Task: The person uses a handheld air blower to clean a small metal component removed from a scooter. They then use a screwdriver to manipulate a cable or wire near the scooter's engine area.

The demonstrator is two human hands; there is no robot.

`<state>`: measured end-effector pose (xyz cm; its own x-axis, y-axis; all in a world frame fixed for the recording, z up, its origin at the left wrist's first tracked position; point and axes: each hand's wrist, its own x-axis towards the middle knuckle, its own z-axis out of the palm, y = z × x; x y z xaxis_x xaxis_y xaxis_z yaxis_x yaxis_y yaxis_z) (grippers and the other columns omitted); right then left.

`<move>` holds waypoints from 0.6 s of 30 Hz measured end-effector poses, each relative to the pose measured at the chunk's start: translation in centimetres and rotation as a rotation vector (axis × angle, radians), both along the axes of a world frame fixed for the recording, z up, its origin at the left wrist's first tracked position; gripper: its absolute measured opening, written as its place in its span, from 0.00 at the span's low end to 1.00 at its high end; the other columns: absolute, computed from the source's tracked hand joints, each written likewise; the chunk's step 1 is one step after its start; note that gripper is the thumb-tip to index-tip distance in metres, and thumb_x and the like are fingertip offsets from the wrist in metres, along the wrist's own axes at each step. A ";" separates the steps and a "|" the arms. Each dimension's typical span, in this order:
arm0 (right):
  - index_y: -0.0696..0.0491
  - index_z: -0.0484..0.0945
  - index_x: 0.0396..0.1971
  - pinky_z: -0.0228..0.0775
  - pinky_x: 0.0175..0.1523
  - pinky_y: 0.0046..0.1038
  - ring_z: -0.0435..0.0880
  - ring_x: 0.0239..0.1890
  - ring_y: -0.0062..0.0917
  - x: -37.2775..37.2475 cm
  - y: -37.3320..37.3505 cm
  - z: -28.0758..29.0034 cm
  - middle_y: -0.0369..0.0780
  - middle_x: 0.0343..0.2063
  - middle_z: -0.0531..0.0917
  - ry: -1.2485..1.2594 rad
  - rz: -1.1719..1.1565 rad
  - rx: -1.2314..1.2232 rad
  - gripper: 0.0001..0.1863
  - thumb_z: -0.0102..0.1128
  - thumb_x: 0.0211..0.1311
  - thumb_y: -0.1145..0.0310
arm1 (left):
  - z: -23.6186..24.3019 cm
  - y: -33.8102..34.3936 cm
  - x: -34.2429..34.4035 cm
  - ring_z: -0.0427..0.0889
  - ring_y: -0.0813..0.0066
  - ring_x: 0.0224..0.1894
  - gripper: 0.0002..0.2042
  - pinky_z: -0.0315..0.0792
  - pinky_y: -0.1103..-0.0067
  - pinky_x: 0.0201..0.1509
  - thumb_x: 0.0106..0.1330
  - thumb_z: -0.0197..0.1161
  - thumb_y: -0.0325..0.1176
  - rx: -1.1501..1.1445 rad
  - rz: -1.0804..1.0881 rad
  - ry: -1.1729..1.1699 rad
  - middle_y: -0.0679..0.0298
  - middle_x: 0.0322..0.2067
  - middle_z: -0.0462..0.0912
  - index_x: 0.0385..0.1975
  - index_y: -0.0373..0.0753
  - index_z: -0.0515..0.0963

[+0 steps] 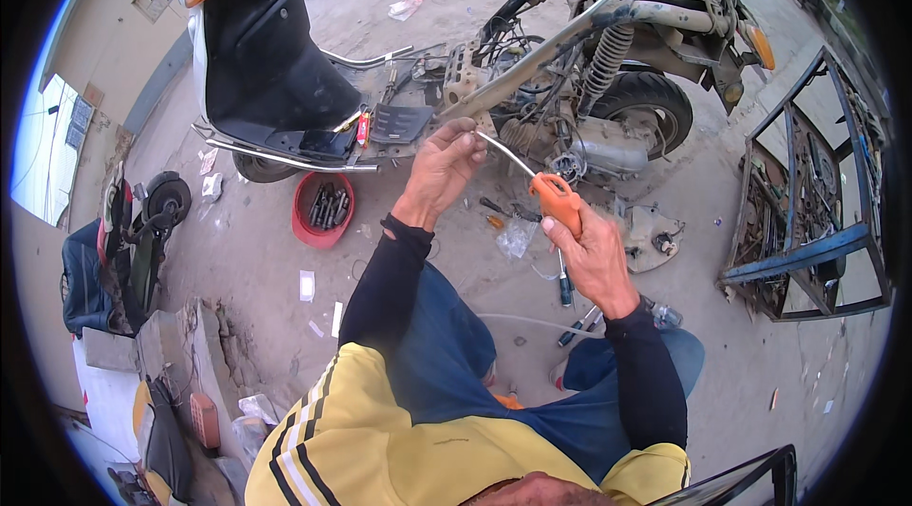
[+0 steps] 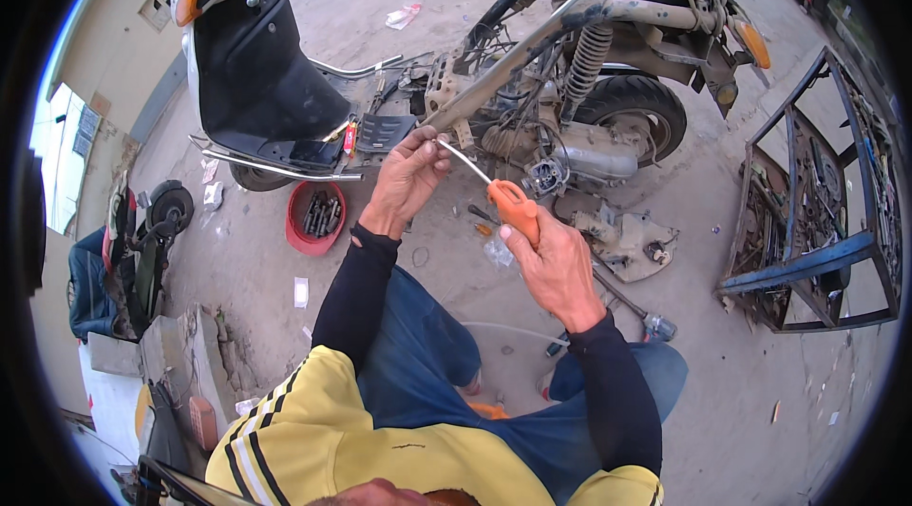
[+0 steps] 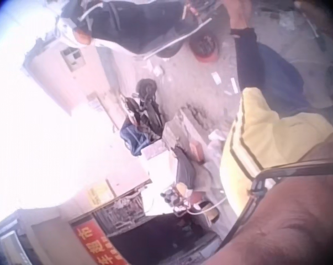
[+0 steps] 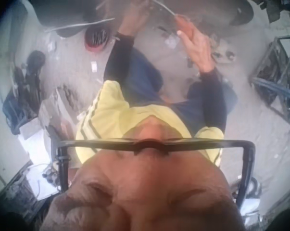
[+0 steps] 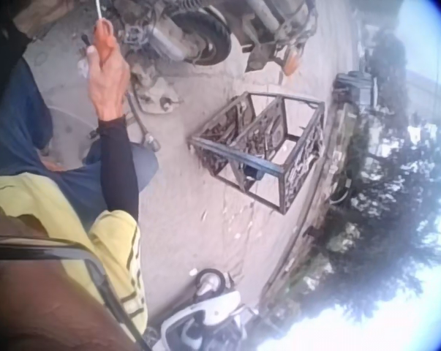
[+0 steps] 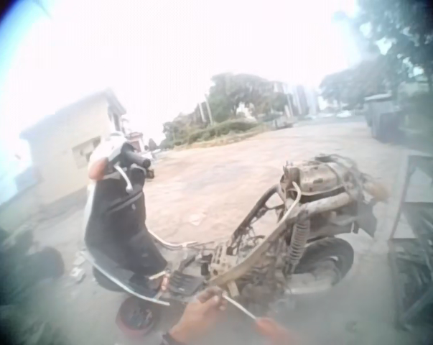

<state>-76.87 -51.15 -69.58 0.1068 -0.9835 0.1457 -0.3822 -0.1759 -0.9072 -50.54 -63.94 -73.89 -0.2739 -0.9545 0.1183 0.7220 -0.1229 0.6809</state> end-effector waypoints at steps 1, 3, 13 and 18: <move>0.55 0.81 0.52 0.71 0.33 0.38 0.82 0.24 0.41 -0.2 0.0 0.0 0.46 0.22 0.82 0.005 -0.001 0.005 0.19 0.66 0.68 0.59 | -0.1 0.0 -0.2 0.83 0.72 0.43 0.11 0.80 0.78 0.46 0.71 0.67 0.24 0.006 0.008 -0.014 0.59 0.44 0.84 0.51 0.34 0.80; 0.55 0.81 0.52 0.72 0.34 0.38 0.83 0.25 0.41 -0.4 0.1 0.0 0.47 0.22 0.82 0.016 -0.003 0.017 0.19 0.66 0.68 0.59 | 0.0 0.1 -0.6 0.84 0.72 0.43 0.11 0.81 0.78 0.46 0.70 0.68 0.24 0.023 0.005 -0.024 0.59 0.42 0.85 0.51 0.35 0.80; 0.56 0.81 0.52 0.73 0.35 0.39 0.85 0.28 0.43 -0.9 0.2 -0.1 0.48 0.23 0.83 0.041 -0.003 0.036 0.19 0.66 0.68 0.59 | -0.7 -0.1 -1.2 0.87 0.71 0.43 0.10 0.85 0.76 0.49 0.71 0.67 0.25 0.056 -0.019 -0.015 0.59 0.43 0.86 0.50 0.34 0.80; 0.57 0.81 0.52 0.73 0.36 0.40 0.85 0.29 0.45 -0.8 0.1 -0.2 0.49 0.24 0.83 0.063 -0.011 0.025 0.19 0.66 0.68 0.59 | -0.4 -0.1 -1.4 0.86 0.71 0.45 0.09 0.85 0.76 0.51 0.71 0.66 0.24 0.081 -0.025 0.013 0.59 0.45 0.86 0.49 0.34 0.81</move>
